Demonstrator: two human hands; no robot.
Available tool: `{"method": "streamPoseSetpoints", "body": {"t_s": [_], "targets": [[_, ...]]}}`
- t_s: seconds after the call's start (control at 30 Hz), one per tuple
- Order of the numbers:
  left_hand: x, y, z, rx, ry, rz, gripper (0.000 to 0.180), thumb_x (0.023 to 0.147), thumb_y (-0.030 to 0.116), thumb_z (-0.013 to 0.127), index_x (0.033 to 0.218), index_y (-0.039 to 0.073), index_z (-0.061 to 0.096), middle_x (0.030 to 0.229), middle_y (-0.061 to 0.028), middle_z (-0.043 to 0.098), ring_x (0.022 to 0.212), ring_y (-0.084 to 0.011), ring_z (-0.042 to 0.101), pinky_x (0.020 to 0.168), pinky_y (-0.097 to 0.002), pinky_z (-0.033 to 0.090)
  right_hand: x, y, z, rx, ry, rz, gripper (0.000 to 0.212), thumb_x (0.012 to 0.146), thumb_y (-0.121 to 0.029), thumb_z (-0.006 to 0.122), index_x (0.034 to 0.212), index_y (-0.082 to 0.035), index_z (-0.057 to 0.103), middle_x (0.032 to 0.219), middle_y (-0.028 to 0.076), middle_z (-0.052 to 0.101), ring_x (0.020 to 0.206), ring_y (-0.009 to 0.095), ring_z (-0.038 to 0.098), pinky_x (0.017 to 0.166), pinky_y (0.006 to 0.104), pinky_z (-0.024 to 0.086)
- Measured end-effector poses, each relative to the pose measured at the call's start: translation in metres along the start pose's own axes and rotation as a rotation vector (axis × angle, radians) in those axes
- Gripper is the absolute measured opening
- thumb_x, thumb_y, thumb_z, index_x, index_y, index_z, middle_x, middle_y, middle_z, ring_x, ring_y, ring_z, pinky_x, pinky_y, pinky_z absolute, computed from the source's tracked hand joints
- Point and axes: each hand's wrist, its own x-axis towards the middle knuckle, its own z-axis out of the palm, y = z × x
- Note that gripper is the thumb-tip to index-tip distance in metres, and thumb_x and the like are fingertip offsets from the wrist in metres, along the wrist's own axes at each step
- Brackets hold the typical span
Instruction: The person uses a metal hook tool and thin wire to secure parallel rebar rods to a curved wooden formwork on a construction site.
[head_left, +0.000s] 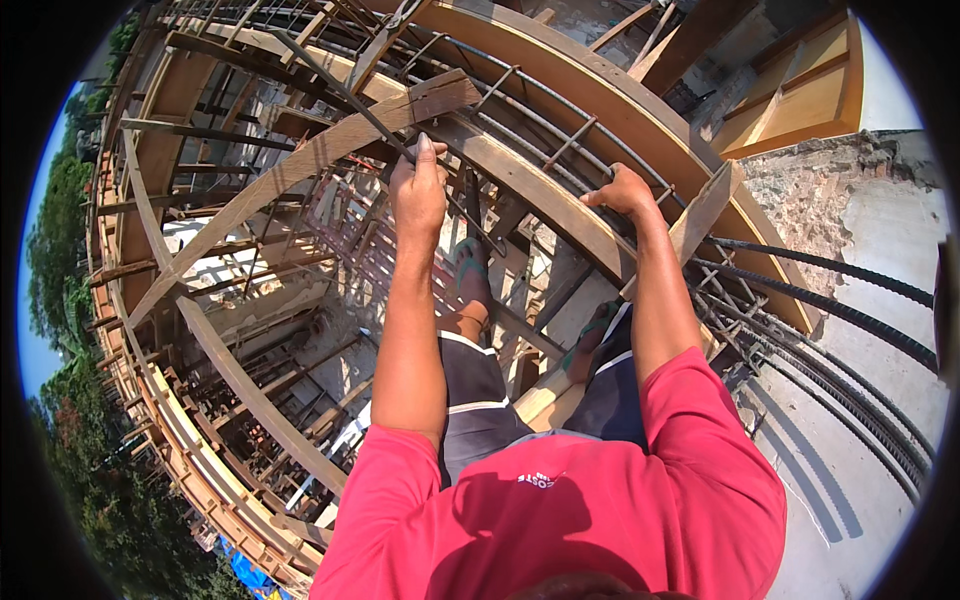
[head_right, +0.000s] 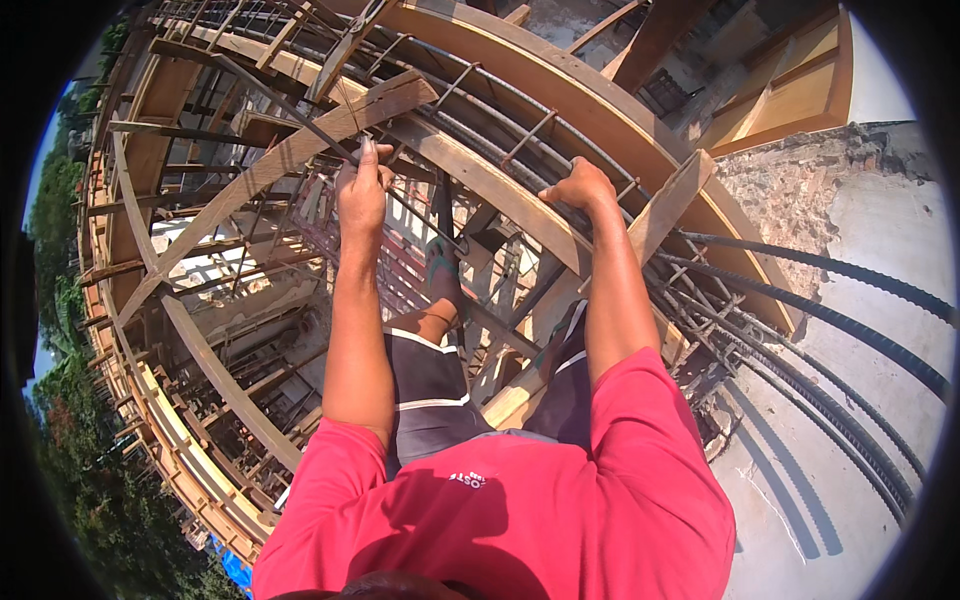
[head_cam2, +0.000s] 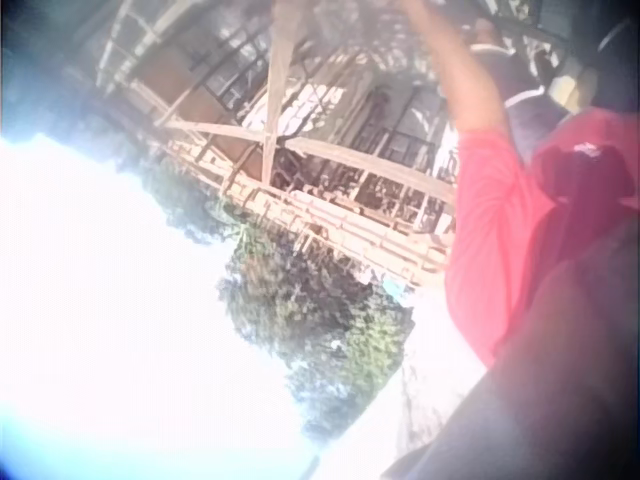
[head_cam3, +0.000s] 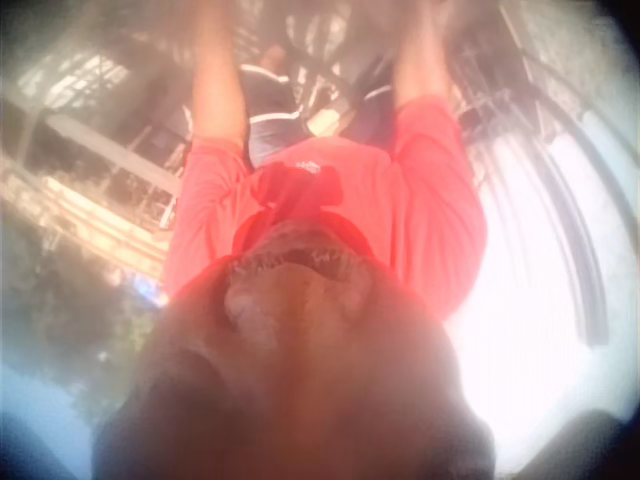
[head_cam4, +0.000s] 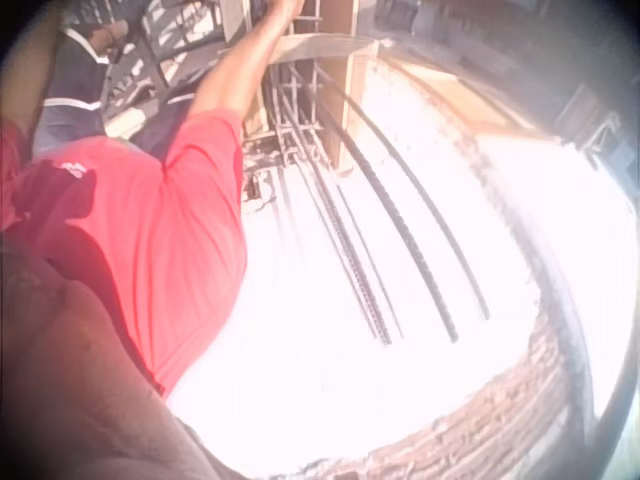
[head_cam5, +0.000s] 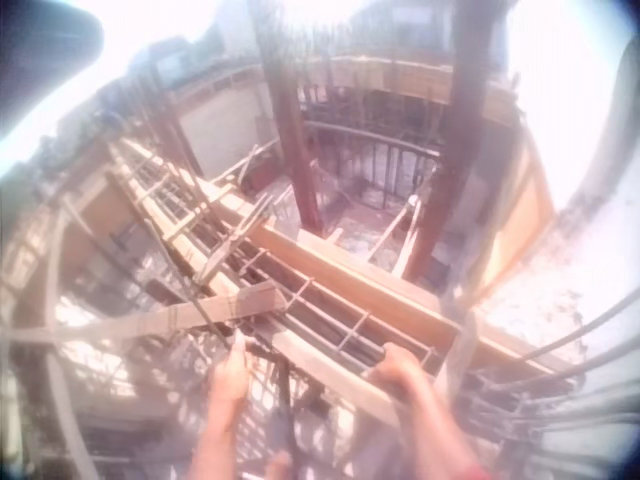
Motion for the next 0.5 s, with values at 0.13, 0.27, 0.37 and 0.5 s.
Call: {"method": "streamPoseSetpoints", "body": {"t_s": [0.13,0.27,0.37,0.5], "targets": [[-0.002,0.002,0.0,-0.021,-0.1,-0.129,0.047,0.111,0.04,0.044,0.114,0.002,0.071,0.067,0.0058,0.05,0.061,-0.0052,0.038,0.058,-0.0247,0.029,0.001,-0.002,0.001,-0.025,-0.013,0.018,0.089,0.064,-0.043,0.093,0.136,0.0,0.06,0.137,0.022,0.065,0.129,0.034,0.061,0.107,0.0436,0.048],[-0.005,0.012,0.012,-0.056,-0.158,-0.118,0.047,0.111,0.039,0.046,0.11,-0.001,0.07,0.066,0.0038,0.05,0.061,-0.0061,0.04,0.059,-0.0254,0.03,-0.009,-0.003,-0.01,0.025,-0.042,0.036,0.1,0.063,-0.037,0.095,0.141,0.008,0.053,0.14,0.028,0.06,0.132,0.036,0.058,0.11,0.0405,0.046],[0.001,0.006,0.013,-0.059,-0.216,-0.163,0.048,0.111,0.042,0.048,0.112,0.0,0.071,0.064,0.0051,0.049,0.055,-0.004,0.035,0.052,-0.0243,0.024,-0.02,-0.013,-0.016,-0.009,-0.095,0.078,0.092,0.064,-0.043,0.093,0.138,0.001,0.059,0.138,0.023,0.063,0.129,0.036,0.06,0.106,0.0433,0.049],[-0.008,0.012,0.026,0.028,-0.229,-0.148,0.047,0.111,0.044,0.045,0.119,0.004,0.069,0.062,0.0065,0.044,0.05,-0.0031,0.03,0.047,-0.023,0.02,-0.024,-0.013,-0.018,-0.009,-0.119,0.123,0.062,0.069,-0.043,0.092,0.118,-0.009,0.076,0.124,0.013,0.074,0.121,0.032,0.067,0.102,0.0472,0.046]]}}
